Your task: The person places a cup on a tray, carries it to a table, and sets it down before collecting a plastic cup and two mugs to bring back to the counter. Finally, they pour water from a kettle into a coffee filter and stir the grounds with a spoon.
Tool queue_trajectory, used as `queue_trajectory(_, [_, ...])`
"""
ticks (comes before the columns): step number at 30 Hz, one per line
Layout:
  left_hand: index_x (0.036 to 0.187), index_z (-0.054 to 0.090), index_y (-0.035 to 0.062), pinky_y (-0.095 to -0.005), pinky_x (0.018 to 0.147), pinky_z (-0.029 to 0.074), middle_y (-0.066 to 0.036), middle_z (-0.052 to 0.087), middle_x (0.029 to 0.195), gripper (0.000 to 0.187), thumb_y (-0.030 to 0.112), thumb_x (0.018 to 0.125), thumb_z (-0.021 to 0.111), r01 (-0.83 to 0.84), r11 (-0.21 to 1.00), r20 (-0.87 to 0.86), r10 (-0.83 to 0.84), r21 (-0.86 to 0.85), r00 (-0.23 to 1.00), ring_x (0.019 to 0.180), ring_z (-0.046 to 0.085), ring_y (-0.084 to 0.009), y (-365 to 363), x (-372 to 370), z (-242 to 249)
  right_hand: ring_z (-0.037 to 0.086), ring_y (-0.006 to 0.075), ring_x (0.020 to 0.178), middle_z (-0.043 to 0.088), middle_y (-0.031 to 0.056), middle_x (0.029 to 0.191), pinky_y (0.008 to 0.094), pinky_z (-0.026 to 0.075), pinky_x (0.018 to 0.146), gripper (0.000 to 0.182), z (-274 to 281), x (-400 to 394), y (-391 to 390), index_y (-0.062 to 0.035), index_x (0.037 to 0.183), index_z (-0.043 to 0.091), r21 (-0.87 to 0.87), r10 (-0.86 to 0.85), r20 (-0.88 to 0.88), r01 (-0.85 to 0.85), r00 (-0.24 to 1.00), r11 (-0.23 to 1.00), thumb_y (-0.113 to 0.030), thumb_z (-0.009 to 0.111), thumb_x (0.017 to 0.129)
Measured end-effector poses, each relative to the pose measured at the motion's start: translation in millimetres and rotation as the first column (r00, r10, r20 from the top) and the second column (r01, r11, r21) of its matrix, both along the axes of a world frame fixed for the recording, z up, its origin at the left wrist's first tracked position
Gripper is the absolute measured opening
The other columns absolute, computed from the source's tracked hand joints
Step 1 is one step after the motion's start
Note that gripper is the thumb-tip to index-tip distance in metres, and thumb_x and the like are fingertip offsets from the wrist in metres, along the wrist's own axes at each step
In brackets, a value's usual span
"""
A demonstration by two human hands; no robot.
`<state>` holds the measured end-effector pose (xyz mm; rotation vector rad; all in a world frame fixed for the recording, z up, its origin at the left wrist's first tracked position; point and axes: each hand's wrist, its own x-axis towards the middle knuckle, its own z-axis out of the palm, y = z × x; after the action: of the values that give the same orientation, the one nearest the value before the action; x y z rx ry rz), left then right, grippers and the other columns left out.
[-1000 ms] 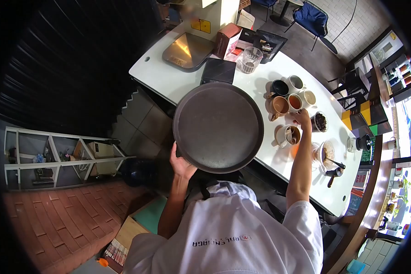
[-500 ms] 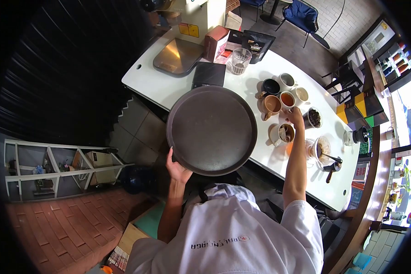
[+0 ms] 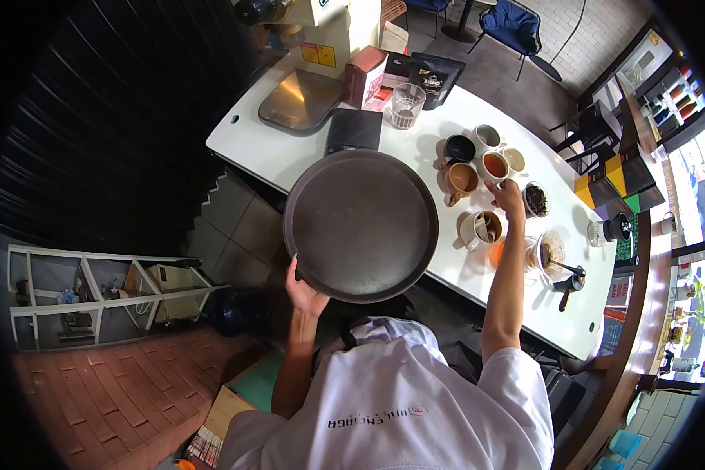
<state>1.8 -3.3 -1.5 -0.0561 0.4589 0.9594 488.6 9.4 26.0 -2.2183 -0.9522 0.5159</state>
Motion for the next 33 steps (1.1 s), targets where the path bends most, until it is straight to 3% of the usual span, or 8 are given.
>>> queue_trajectory(9, [0.133,0.050,0.0119,-0.0480,0.108,0.030,-0.008,0.047,0.138,0.057,0.049,0.090,0.050,-0.033,0.999,-0.014,0.032,-0.004,0.999,0.129,0.041,-0.0270,-3,4,6,0.055,0.0128,0.050,0.058,0.0081,0.066,0.0299,0.044,0.046,0.049,73,-38,-11,0.0061,0.087,0.057,0.008,0.001,0.066,-0.002,0.998,1.000,-0.040,0.072,0.082])
queue_trajectory(14, [0.135,0.047,0.0123,-0.0502,0.110,0.026,-0.008,0.042,0.143,0.064,0.055,0.088,0.048,-0.032,0.999,0.009,0.032,0.003,0.999,0.131,0.037,-0.0290,-3,4,7,0.054,0.0122,0.054,0.060,0.0066,0.068,0.0299,0.045,0.051,0.042,104,-76,-12,0.0048,0.091,0.058,0.086,0.114,0.065,-0.120,0.991,0.989,-0.034,0.072,0.084])
queue_trajectory(17, [0.136,0.046,0.0124,-0.0502,0.110,0.025,-0.008,0.041,0.143,0.067,0.058,0.087,0.048,-0.046,0.999,0.033,0.046,0.003,0.998,0.132,0.036,-0.0290,-4,5,7,0.055,0.0116,0.058,0.061,0.0077,0.070,0.0303,0.046,0.053,0.040,99,-93,-10,0.0046,0.092,0.059,0.101,0.179,0.009,-0.179,0.984,0.979,-0.032,0.073,0.083])
queue_trajectory(18, [0.136,0.046,0.0124,-0.0502,0.110,0.025,-0.008,0.041,0.143,0.067,0.058,0.087,0.048,-0.049,0.999,0.033,0.049,0.002,0.998,0.132,0.036,-0.0290,-4,5,7,0.061,0.0197,0.067,0.064,0.0146,0.081,0.0359,0.049,0.062,0.048,101,-99,-8,0.0058,0.091,0.057,0.040,0.215,-0.009,-0.214,0.977,0.976,-0.038,0.074,0.079])
queue_trajectory(19, [0.137,0.045,0.0122,-0.0504,0.110,0.024,-0.008,0.041,0.144,0.069,0.059,0.086,0.048,-0.048,0.999,0.043,0.048,-0.003,0.998,0.132,0.036,-0.0290,-4,5,8,0.062,0.0218,0.069,0.064,0.0149,0.082,0.0373,0.049,0.065,0.047,101,-108,-6,0.0050,0.092,0.058,-0.031,0.233,0.080,-0.231,0.969,0.973,-0.036,0.075,0.079])
queue_trajectory(21, [0.137,0.045,0.0120,-0.0505,0.111,0.024,-0.008,0.040,0.144,0.071,0.061,0.085,0.049,-0.051,0.999,0.051,0.052,-0.011,0.997,0.133,0.035,-0.0289,-5,4,9,0.063,0.0223,0.070,0.065,0.0144,0.082,0.0372,0.049,0.064,0.047,107,-130,-6,0.0047,0.095,0.058,0.049,0.322,-0.023,-0.320,0.947,0.946,-0.036,0.076,0.078])
queue_trajectory(22, [0.138,0.044,0.0115,-0.0508,0.111,0.023,-0.008,0.039,0.145,0.074,0.062,0.084,0.049,-0.047,0.999,0.062,0.048,-0.007,0.997,0.133,0.034,-0.0292,-5,4,9,0.055,0.0132,0.058,0.059,0.0062,0.065,0.0296,0.044,0.053,0.038,108,-141,-6,0.0031,0.090,0.056,0.094,0.381,0.029,-0.382,0.924,0.920,-0.031,0.073,0.083])
queue_trajectory(33, [0.143,0.033,0.0098,-0.0522,0.113,0.016,-0.010,0.029,0.150,0.092,0.071,0.077,0.052,-0.102,0.994,0.161,0.106,-0.033,0.981,0.138,0.026,-0.0295,-12,2,-5,0.050,0.0131,0.053,0.048,0.0046,0.061,0.0304,0.042,0.047,0.046,45,-213,6,0.0001,0.076,0.046,0.065,0.554,-0.069,-0.551,0.830,0.832,-0.034,0.077,0.079])
